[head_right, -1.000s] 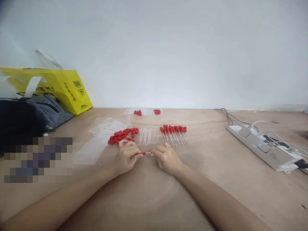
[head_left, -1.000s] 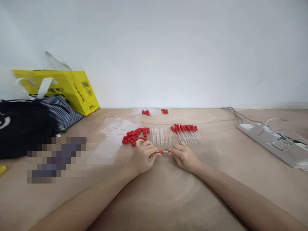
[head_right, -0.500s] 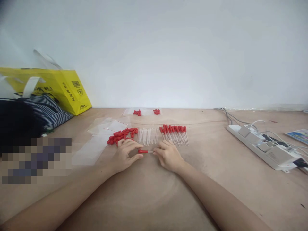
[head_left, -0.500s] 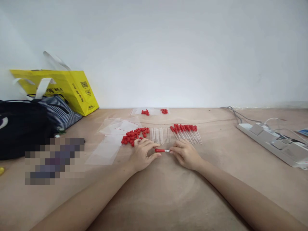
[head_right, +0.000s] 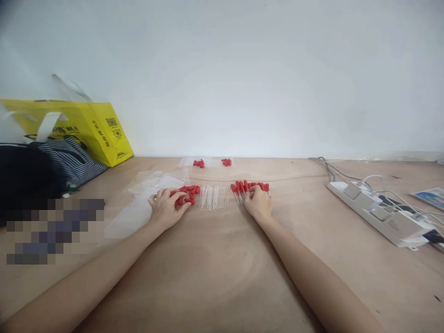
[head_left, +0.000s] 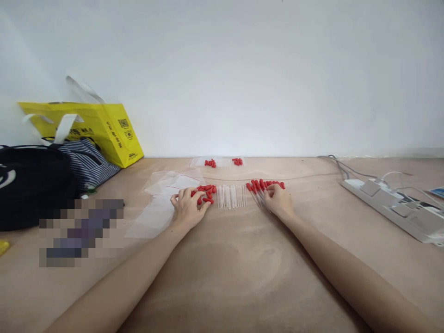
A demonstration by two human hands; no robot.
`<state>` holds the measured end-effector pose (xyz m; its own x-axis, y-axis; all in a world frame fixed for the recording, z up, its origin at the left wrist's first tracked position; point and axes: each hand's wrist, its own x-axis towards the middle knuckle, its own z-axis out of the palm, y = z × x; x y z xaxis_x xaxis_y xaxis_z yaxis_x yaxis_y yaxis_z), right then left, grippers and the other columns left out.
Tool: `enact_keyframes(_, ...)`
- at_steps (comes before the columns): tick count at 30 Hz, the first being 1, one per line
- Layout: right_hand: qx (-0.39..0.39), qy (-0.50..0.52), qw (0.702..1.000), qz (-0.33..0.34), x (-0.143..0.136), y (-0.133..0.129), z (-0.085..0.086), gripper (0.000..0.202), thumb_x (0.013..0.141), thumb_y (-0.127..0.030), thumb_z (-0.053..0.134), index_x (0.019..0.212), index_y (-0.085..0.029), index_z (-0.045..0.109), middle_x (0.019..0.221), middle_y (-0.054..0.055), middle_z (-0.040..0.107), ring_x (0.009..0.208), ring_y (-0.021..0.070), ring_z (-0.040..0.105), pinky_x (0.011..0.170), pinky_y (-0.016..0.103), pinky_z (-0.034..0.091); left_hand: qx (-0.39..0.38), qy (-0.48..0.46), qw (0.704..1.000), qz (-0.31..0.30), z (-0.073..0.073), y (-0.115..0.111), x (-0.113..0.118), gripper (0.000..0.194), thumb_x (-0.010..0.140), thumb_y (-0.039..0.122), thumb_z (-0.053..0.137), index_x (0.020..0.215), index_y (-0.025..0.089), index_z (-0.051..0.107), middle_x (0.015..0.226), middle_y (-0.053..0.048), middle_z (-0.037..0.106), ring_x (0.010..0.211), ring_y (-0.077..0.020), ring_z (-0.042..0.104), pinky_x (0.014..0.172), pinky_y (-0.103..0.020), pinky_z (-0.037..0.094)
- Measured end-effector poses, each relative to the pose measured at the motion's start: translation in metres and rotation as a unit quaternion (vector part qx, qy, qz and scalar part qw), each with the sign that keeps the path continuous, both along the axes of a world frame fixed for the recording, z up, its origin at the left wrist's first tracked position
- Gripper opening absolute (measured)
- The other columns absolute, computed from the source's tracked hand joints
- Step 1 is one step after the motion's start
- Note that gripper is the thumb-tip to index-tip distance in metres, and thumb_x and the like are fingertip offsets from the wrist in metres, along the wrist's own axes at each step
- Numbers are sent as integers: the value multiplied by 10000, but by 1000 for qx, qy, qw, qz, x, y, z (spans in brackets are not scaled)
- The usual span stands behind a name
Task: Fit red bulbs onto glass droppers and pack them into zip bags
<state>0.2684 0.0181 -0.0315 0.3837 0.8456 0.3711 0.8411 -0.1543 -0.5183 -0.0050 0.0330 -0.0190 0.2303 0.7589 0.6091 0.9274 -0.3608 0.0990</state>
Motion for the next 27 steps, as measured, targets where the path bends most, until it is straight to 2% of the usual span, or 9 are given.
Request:
enact_keyframes(4, -24, -14, 999, -17, -4, 5, 2, 188, 749, -310, 453, 782, -186, 590, 719, 60, 637, 769, 227, 567, 757, 390, 312, -13, 4, 1000, -27, -1, 1, 0, 127, 727, 317, 569, 832, 276, 627, 1022, -64, 531, 973, -260, 408, 801, -439, 229)
enact_keyframes(10, -18, -82, 996, -5, -21, 5, 13, 227, 763, -327, 430, 791, -191, 610, 817, 58, 640, 833, 213, 547, 781, 373, 271, -25, 16, 999, -37, 0, 2, 0, 107, 750, 279, 549, 823, 287, 627, 1049, -45, 520, 992, -248, 398, 828, -440, 218)
enact_keyframes(14, -107, -131, 985, 26, -43, 8, 25, 276, 772, -343, 403, 761, -189, 632, 819, 82, 636, 849, 228, 538, 778, 388, 255, -24, 30, 998, -41, 1, 2, 2, 103, 759, 258, 544, 811, 290, 627, 1060, -38, 515, 994, -241, 395, 832, -437, 221)
enact_keyframes(18, -202, -141, 969, 27, -57, 20, 33, 272, 741, -337, 444, 795, -149, 633, 843, 125, 627, 862, 249, 539, 775, 393, 262, -29, 47, 997, -58, 0, 5, 0, 124, 765, 247, 546, 825, 313, 632, 1085, -39, 505, 1008, -248, 386, 827, -442, 232)
enact_keyframes(23, -220, -131, 967, 18, -60, 32, 33, 217, 704, -267, 480, 809, -144, 626, 834, 119, 633, 816, 247, 563, 768, 408, 272, -20, 61, 995, -76, 1, 7, -2, 83, 764, 242, 557, 783, 279, 630, 1103, -51, 506, 1026, -255, 392, 840, -462, 234)
enact_keyframes(27, -219, -130, 967, 23, -61, 33, 32, 195, 700, -236, 472, 788, -154, 625, 812, 106, 638, 788, 233, 575, 766, 410, 276, 28, 77, 992, -92, 6, -5, 3, 88, 779, 207, 531, 809, 233, 610, 1109, -76, 521, 1003, -266, 424, 829, -468, 248)
